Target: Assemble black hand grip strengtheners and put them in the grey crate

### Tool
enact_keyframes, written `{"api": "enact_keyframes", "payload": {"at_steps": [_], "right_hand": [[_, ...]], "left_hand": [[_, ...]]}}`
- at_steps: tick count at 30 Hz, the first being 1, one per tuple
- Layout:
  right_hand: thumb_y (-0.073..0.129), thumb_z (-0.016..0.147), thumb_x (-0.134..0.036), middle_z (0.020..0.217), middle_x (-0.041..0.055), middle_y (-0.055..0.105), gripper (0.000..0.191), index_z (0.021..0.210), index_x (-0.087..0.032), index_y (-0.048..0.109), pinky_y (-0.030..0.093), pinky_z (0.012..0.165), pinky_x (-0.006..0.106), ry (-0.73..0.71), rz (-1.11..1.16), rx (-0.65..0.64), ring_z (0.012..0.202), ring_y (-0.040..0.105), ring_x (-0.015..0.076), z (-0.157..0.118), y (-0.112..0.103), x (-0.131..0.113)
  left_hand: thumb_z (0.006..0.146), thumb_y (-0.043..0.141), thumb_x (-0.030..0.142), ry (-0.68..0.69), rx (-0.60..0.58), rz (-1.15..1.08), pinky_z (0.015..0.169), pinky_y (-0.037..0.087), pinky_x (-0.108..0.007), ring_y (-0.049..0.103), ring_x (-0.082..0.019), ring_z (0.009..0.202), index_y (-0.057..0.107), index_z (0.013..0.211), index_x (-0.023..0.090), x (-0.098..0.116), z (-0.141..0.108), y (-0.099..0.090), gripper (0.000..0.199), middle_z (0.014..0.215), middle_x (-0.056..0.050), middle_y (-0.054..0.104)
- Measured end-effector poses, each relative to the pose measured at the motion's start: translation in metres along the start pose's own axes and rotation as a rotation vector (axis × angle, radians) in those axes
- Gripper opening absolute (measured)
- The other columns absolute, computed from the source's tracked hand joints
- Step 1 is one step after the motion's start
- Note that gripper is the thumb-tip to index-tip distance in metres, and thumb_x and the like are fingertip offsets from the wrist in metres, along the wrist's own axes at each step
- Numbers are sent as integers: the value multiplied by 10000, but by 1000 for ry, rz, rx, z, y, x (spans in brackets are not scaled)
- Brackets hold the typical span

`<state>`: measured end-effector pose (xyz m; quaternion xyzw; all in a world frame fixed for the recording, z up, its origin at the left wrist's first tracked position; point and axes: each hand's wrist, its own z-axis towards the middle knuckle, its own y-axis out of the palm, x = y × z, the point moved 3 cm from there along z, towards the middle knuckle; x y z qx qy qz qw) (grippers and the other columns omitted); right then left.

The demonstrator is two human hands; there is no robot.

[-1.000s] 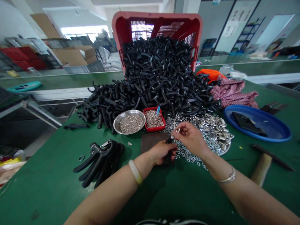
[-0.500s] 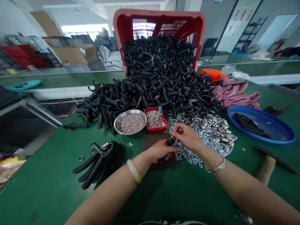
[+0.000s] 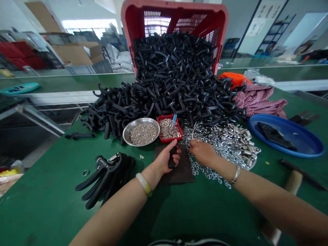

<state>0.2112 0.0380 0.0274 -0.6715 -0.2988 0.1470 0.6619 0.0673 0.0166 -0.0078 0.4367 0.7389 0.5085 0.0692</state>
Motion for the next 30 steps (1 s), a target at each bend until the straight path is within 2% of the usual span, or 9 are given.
{"api": "enact_keyframes", "payload": {"at_steps": [7, 11, 13, 16, 18, 23, 26, 30], "right_hand": [[441, 786, -87, 863, 126, 585, 242, 789, -164, 670, 423, 617, 293, -93, -50, -17, 896, 525, 244, 7, 2, -1], [439, 811, -128, 869, 124, 607, 212, 812, -152, 650, 424, 656, 296, -118, 25, -17, 870, 545, 224, 9, -2, 5], [430, 837, -185, 865, 106, 617, 201, 832, -157, 629, 426, 692, 303, -82, 137, 56, 857, 552, 212, 7, -10, 7], [431, 849, -233, 859, 64, 624, 175, 873, -168, 591, 424, 733, 283, -26, 378, 235, 810, 565, 171, 3, -25, 0], [449, 842, -245, 855, 56, 627, 165, 917, -161, 569, 427, 727, 272, -10, 476, 294, 777, 574, 160, 3, -32, -10], [430, 854, -208, 981, 108, 624, 259, 1083, -146, 532, 409, 781, 300, -14, 367, 239, 905, 564, 199, 11, -34, -32], [406, 878, -230, 943, 113, 631, 237, 1020, -146, 575, 405, 770, 296, 11, 310, 191, 888, 565, 205, 18, -30, -34], [367, 904, -312, 912, 113, 631, 289, 964, -146, 597, 407, 741, 284, 118, 326, 188, 854, 576, 196, 20, -26, -33]], "left_hand": [[737, 617, 396, -21, 19, 67, 305, 249, -71, 333, 12, 363, 453, 723, 156, -4, 2, 1, 291, 592, 58, 413], [727, 632, 395, 7, 21, 109, 311, 245, -70, 338, 12, 371, 455, 728, 156, -5, 1, -1, 298, 601, 55, 419], [715, 613, 478, 23, 18, 120, 313, 247, -73, 337, 10, 376, 463, 745, 154, -5, 2, -2, 358, 611, 51, 424], [694, 501, 644, 41, 1, 122, 306, 242, -87, 318, 4, 376, 474, 762, 149, -7, 4, -3, 500, 618, 43, 425], [708, 458, 661, 70, 4, 132, 310, 245, -94, 316, 0, 380, 476, 758, 144, -8, 5, -3, 519, 620, 36, 428], [753, 491, 576, 126, 32, 145, 328, 255, -97, 322, -1, 388, 475, 749, 141, -9, 7, -4, 436, 619, 32, 433], [758, 518, 541, 154, 19, 146, 334, 254, -92, 326, 4, 387, 483, 762, 144, -9, 9, -4, 399, 625, 32, 447], [723, 585, 514, 169, 27, 83, 334, 260, -95, 357, -4, 398, 489, 749, 147, -7, 8, -5, 380, 596, 48, 428]]}}
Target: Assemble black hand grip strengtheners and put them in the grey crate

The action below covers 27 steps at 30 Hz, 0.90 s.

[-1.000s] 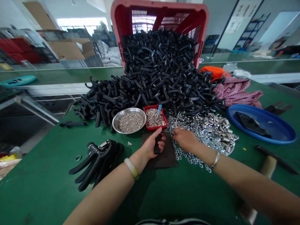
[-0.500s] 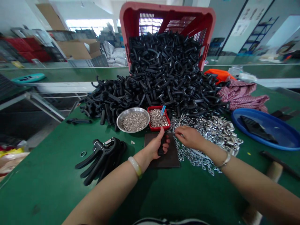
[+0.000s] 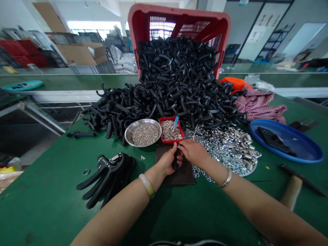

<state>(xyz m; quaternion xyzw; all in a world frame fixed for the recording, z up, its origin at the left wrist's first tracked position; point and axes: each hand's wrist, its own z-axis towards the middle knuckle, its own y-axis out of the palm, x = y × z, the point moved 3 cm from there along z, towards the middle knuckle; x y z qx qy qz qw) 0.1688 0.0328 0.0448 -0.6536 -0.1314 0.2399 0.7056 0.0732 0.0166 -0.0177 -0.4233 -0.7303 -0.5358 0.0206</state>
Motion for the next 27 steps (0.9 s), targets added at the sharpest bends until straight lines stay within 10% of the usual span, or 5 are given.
{"api": "enact_keyframes", "payload": {"at_steps": [7, 14, 22, 27], "right_hand": [[424, 873, -328, 956, 44, 642, 271, 1014, -210, 623, 413, 778, 275, -217, 127, -105, 891, 568, 163, 9, -13, 23], [434, 838, -174, 1030, 168, 617, 266, 989, -129, 648, 425, 778, 352, 175, -241, -140, 976, 557, 269, 72, -19, 105], [508, 859, -319, 1074, 84, 567, 276, 1061, -138, 553, 462, 801, 386, 251, -227, -289, 933, 559, 184, 121, 25, 91], [585, 787, -250, 950, 127, 612, 220, 944, -97, 608, 468, 733, 330, 282, -143, -226, 862, 589, 214, 121, 13, 93]], "left_hand": [[740, 643, 311, 5, 76, -1, 305, 216, -85, 308, 34, 345, 529, 799, 141, 5, -4, 2, 213, 653, 47, 510], [683, 686, 383, 44, 111, 40, 331, 241, -101, 314, 38, 363, 500, 757, 132, 0, -3, 4, 321, 730, 29, 563], [644, 710, 408, 69, 86, 94, 340, 239, -108, 309, 28, 375, 472, 734, 139, -1, -2, 2, 370, 715, 23, 560], [650, 709, 395, 76, 59, 31, 338, 235, -102, 302, 32, 373, 458, 721, 139, 0, -3, 1, 366, 715, 28, 553]]}}
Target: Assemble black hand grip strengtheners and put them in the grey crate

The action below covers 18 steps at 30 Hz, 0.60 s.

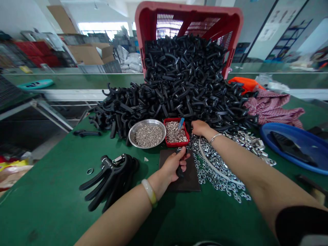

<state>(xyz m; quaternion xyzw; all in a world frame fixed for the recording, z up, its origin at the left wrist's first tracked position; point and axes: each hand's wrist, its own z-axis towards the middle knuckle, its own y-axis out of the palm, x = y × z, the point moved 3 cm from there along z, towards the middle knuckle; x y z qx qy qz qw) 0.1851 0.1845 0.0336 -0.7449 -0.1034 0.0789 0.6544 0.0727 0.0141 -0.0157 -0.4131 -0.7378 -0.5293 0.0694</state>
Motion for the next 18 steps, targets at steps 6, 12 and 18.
{"api": "enact_keyframes", "payload": {"at_steps": [6, 12, 18], "right_hand": [[526, 789, -304, 871, 54, 634, 271, 1007, -149, 568, 459, 699, 273, -131, 355, 237, 764, 592, 155, -85, -27, 5], [619, 707, -298, 719, 6, 584, 113, 753, -196, 607, 431, 577, 249, -342, 604, 353, 618, 543, 122, -161, -34, -25], [503, 791, -178, 799, 56, 569, 123, 819, -166, 622, 431, 648, 270, -579, 344, 500, 744, 536, 155, -194, -50, -59]], "left_hand": [[712, 655, 401, -16, -46, -131, 324, 229, -93, 275, 34, 366, 498, 741, 123, 2, -2, -1, 320, 684, 34, 525], [762, 607, 392, -46, -185, -232, 340, 244, -91, 251, 30, 381, 527, 771, 113, 2, -11, 0, 291, 682, 32, 504], [672, 697, 368, 89, -325, -55, 395, 275, -123, 274, 3, 406, 542, 768, 127, 11, -21, -3, 303, 600, 50, 443]]}}
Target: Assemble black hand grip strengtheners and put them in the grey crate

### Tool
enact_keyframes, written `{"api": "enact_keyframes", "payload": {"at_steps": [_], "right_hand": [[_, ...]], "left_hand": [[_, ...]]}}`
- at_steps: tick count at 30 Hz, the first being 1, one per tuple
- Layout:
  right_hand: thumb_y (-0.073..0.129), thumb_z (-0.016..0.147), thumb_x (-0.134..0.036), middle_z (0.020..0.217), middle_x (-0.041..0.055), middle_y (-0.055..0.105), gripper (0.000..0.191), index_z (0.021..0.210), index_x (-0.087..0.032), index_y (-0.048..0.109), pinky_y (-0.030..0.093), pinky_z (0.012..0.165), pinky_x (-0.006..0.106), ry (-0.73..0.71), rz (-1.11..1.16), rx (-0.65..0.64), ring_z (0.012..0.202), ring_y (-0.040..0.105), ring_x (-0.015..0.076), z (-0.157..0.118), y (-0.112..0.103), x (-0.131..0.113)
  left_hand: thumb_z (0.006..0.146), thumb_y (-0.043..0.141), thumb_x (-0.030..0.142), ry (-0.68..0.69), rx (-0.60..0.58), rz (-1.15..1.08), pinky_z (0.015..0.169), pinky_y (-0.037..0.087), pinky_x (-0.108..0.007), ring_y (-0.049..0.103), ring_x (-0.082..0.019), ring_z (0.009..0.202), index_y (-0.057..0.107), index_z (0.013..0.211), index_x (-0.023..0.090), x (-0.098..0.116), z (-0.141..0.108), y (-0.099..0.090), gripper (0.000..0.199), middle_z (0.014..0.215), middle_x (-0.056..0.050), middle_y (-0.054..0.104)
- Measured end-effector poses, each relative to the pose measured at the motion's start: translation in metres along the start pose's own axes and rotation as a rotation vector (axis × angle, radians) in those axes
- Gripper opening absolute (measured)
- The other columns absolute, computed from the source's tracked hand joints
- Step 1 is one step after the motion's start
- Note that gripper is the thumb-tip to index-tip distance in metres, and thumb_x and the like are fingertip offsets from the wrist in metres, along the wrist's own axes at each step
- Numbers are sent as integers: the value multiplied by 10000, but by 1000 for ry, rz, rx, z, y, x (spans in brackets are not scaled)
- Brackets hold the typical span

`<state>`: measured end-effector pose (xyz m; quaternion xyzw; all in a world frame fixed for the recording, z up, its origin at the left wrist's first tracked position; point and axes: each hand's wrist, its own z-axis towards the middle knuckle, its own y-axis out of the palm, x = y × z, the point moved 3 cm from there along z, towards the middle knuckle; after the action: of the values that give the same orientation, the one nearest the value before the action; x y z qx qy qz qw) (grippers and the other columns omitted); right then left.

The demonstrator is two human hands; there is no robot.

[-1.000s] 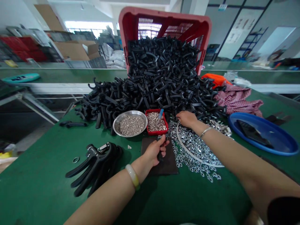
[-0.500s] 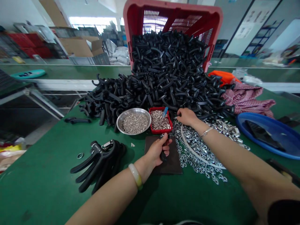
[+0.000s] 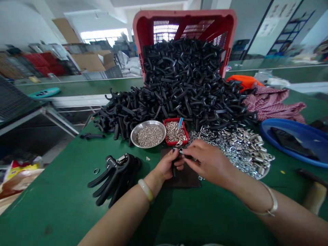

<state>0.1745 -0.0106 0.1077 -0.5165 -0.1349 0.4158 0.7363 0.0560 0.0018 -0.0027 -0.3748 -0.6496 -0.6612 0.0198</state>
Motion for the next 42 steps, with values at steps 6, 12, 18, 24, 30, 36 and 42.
{"api": "enact_keyframes", "payload": {"at_steps": [6, 12, 18, 24, 30, 36, 42], "right_hand": [[454, 844, -163, 792, 74, 576, 170, 857, -148, 623, 446, 627, 282, -62, -129, -29, 721, 536, 164, -2, 5, -21], [513, 836, -167, 935, 65, 612, 197, 1021, -171, 579, 490, 731, 255, -169, 78, 341, 858, 569, 139, -15, 4, -21], [494, 832, -133, 949, 66, 637, 286, 1100, -193, 573, 493, 755, 303, -241, -39, 329, 908, 577, 177, -34, 14, -30], [526, 827, -197, 802, 73, 631, 164, 967, -151, 599, 489, 668, 290, -21, 24, 434, 760, 582, 162, -25, 11, -25], [461, 850, -413, 801, 83, 624, 280, 907, -158, 563, 482, 657, 313, 336, 244, 328, 708, 582, 173, -22, 25, 9], [153, 882, -553, 627, 82, 589, 611, 706, -155, 580, 439, 587, 305, 428, 355, -70, 599, 557, 180, -14, 42, 39], [94, 890, -536, 656, 76, 604, 641, 678, -170, 575, 381, 589, 262, 512, 157, -182, 634, 563, 170, -11, 53, 44]], "left_hand": [[591, 746, 365, 16, -137, 207, 453, 310, -169, 285, -26, 412, 545, 717, 137, 12, 0, 7, 329, 486, 71, 357], [456, 787, 447, 29, -160, 395, 463, 318, -192, 365, -51, 451, 566, 773, 145, 29, -9, 16, 490, 562, 37, 451], [415, 745, 585, -20, -145, 484, 493, 343, -217, 433, -83, 521, 554, 718, 154, 29, -16, 20, 560, 658, -1, 493], [457, 716, 611, 111, -16, 494, 492, 338, -214, 421, -72, 512, 527, 726, 162, 27, -13, 27, 557, 630, 13, 485], [631, 684, 484, 239, 176, 486, 438, 294, -175, 341, -30, 429, 432, 762, 177, 18, -6, 28, 418, 539, 81, 404], [677, 642, 477, 202, 268, 569, 421, 281, -159, 346, -29, 416, 404, 795, 188, 13, -5, 28, 393, 505, 98, 382], [625, 691, 449, 106, 402, 402, 396, 268, -141, 339, -11, 405, 403, 807, 194, 9, -1, 19, 426, 570, 95, 382]]}}
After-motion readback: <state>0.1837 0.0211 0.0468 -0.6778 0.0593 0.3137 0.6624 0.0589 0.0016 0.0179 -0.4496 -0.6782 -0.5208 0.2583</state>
